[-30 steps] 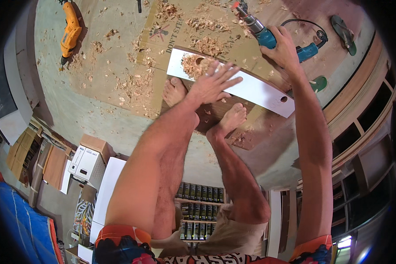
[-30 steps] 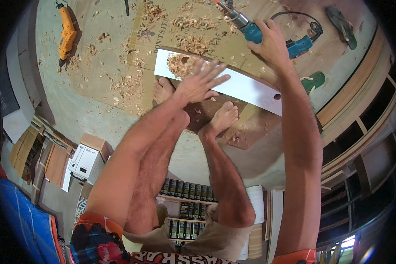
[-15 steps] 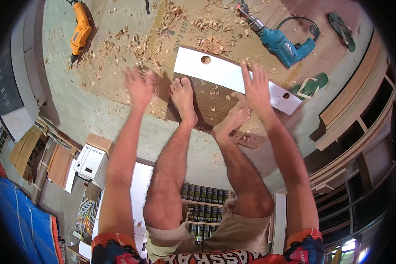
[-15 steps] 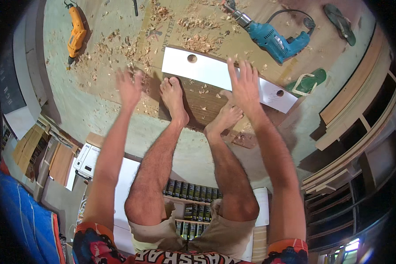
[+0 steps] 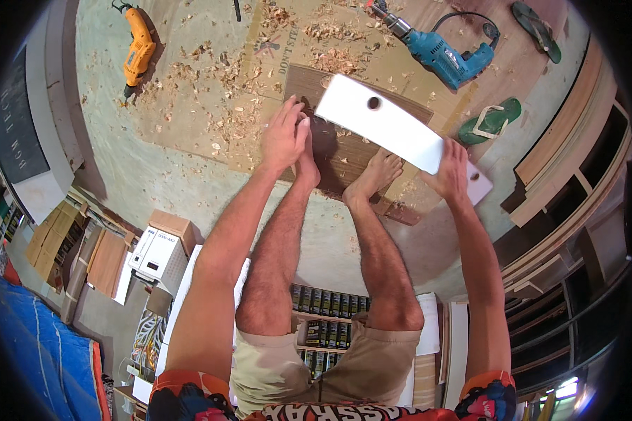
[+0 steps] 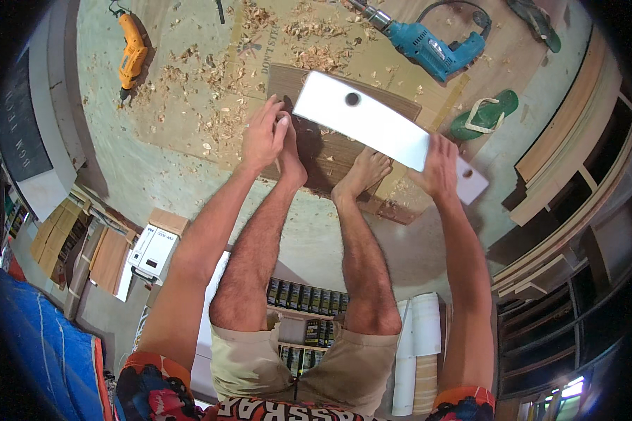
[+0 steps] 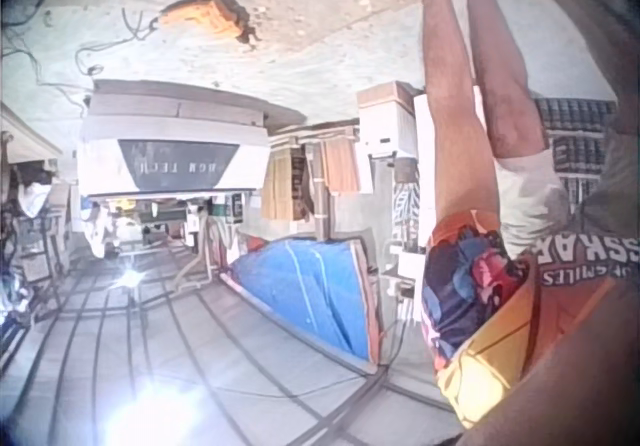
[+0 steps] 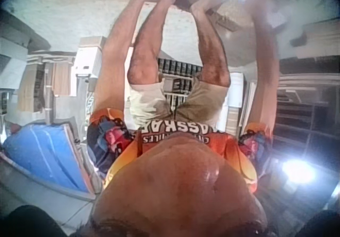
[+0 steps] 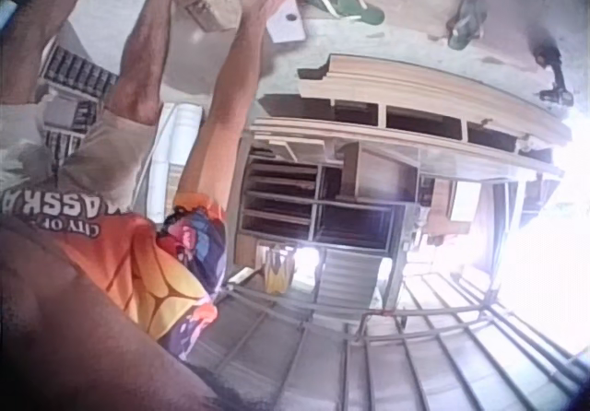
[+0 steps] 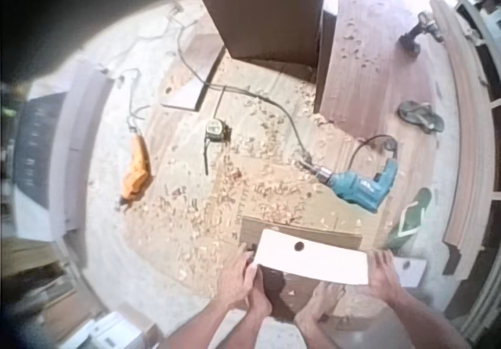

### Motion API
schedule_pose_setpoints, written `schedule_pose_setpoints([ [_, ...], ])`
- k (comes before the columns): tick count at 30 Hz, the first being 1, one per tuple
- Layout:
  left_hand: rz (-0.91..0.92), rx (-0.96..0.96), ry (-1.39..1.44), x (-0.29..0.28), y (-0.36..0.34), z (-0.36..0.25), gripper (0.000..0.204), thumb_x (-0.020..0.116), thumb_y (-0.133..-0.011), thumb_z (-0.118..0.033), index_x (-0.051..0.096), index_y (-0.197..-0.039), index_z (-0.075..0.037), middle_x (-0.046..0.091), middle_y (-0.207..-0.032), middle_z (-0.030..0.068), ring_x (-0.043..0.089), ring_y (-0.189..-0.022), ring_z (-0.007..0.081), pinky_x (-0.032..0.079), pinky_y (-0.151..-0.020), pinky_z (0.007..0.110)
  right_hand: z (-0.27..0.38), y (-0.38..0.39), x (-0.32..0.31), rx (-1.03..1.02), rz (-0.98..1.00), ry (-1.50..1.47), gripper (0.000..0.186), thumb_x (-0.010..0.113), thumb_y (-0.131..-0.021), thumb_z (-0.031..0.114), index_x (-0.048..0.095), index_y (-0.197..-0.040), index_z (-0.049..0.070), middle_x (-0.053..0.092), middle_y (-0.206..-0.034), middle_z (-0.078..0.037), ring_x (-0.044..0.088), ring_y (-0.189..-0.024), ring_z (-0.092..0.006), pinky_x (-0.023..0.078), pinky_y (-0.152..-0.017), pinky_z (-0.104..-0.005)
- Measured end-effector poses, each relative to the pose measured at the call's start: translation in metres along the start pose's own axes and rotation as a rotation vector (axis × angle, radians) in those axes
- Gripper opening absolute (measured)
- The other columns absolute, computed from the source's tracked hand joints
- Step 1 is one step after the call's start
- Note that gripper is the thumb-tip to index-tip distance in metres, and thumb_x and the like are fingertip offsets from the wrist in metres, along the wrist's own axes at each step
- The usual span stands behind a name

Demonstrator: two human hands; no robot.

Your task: The person drills holes into wood panels using a power drill. They measure the placement with a tape measure and use their hands and feet to hold the panels steady while working on the workshop floor.

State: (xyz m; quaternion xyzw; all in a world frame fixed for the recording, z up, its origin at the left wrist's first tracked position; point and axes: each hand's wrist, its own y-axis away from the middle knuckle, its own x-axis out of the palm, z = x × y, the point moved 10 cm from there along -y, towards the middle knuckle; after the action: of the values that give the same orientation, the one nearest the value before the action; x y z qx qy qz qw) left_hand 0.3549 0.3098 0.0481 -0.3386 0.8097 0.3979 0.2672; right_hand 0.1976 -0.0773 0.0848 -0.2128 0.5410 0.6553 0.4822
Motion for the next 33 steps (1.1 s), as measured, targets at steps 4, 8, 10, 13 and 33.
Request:
schedule_pose_setpoints([
  [4,0.007,-0.081,-0.265,0.016,-0.024,-0.024,0.093,0.067,-0.104,-0.048,0.026,-0.169,0.004,0.018,-0.177,0.0320,0.024,-0.162,0.0522,0.031,-0.129,0.062,-0.054,0.047,-0.007,0.194,-0.192,-0.071,0.104,0.094,-0.070,0.033,0.042,-0.151,-0.005,0.054,-0.139,-0.029,0.050,-0.134,-0.0476,0.041,-0.116,-0.0559],
  [8,-0.068,-0.164,-0.355,0.028,-0.067,-0.040,0.109,0.055,-0.105,-0.068,0.012,-0.172,0.006,0.005,-0.178,0.0368,0.005,-0.166,0.0554,0.012,-0.132,0.067,-0.080,0.054,0.014,0.479,-0.251,-0.266,0.100,0.095,-0.073,0.039,0.047,-0.146,-0.010,0.054,-0.142,-0.031,0.053,-0.134,-0.0461,0.043,-0.116,-0.0558],
  [10,-0.057,-0.139,-0.392,0.041,-0.076,-0.055,0.112,0.049,-0.104,-0.075,0.010,-0.173,0.005,0.002,-0.178,0.0378,0.000,-0.166,0.0553,0.007,-0.133,0.067,-0.074,0.045,0.027,0.718,-0.188,-0.505,0.103,0.094,-0.071,0.041,0.047,-0.144,-0.014,0.053,-0.146,-0.033,0.053,-0.137,-0.0451,0.042,-0.118,-0.0544],
  [13,0.055,0.031,-0.468,0.072,-0.079,-0.090,0.114,0.045,-0.102,-0.080,0.010,-0.175,-0.001,0.001,-0.181,0.0326,-0.004,-0.166,0.0554,0.003,-0.134,0.066,-0.095,0.047,0.042,1.004,-0.359,-0.478,0.095,0.095,-0.072,0.044,0.056,-0.135,-0.016,0.055,-0.146,-0.032,0.057,-0.135,-0.0412,0.045,-0.116,-0.0511],
  [33,-0.451,-0.471,-0.019,-0.061,0.000,0.066,0.068,0.071,-0.102,-0.031,0.049,-0.157,0.001,0.049,-0.157,0.0364,0.042,-0.150,0.0513,0.036,-0.123,0.056,-0.011,-0.253,-0.095,0.037,0.026,0.337,0.072,0.088,-0.063,0.018,0.055,-0.125,0.003,0.063,-0.129,-0.019,0.064,-0.128,-0.0423,0.044,-0.113,-0.0685],
])
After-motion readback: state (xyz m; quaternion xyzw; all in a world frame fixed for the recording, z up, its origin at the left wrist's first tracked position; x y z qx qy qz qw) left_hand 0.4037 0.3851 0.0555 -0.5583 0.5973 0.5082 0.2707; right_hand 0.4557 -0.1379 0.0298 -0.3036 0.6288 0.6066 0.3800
